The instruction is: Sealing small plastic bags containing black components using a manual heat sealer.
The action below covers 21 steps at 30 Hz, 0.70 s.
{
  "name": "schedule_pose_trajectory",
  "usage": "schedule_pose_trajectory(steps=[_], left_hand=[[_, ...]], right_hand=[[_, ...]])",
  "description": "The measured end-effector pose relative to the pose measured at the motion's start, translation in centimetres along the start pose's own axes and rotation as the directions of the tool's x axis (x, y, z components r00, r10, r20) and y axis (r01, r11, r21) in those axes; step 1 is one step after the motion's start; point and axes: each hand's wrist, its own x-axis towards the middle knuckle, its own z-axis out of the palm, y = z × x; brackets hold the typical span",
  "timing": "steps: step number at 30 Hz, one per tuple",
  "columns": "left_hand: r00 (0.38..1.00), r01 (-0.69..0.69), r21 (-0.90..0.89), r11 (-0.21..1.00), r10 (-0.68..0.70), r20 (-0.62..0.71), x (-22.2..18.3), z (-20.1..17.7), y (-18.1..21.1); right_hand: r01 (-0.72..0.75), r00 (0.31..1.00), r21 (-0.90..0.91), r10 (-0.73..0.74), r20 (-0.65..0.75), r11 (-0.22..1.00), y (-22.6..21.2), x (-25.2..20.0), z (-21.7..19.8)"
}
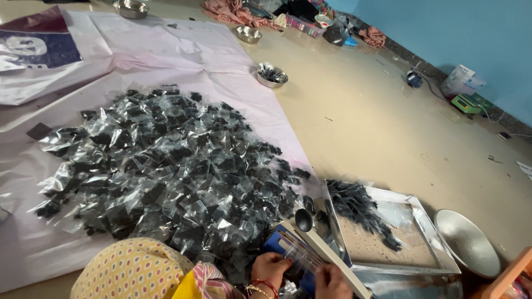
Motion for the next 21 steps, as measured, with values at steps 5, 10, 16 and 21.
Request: schedule_pose_trajectory(steps=[5, 10, 16, 21], left_hand=[[0.981, 0.192, -0.047, 0.980, -0.189, 0.050, -1.8, 0.1, 4.2], [0.984, 0.159, -0.090, 0.983, -0.151, 0.091, -0.2, 1.1, 2.9], [0.994, 0.085, -0.004, 0.996, -0.085, 0.070, -1.1, 0.2, 4.9], [0.996, 0.015, 0.070, 0.997, -0.021, 0.082, -0.4, 0.6, 3.9]], right_hand=[[0.522, 0.811, -0.233, -0.562, -0.161, 0.820, -15.0, 0.7, -8.7], [0.788, 0.615, 0.028, -0.789, 0.000, 0.614, -23.9, 4.8, -9.1], [0.731, 0.591, 0.193, -0.749, 0.298, 0.654, -21.9, 8.0, -2.9], [0.613, 0.650, 0.259, -0.663, 0.372, 0.747, -19.6, 8.8, 0.7]])
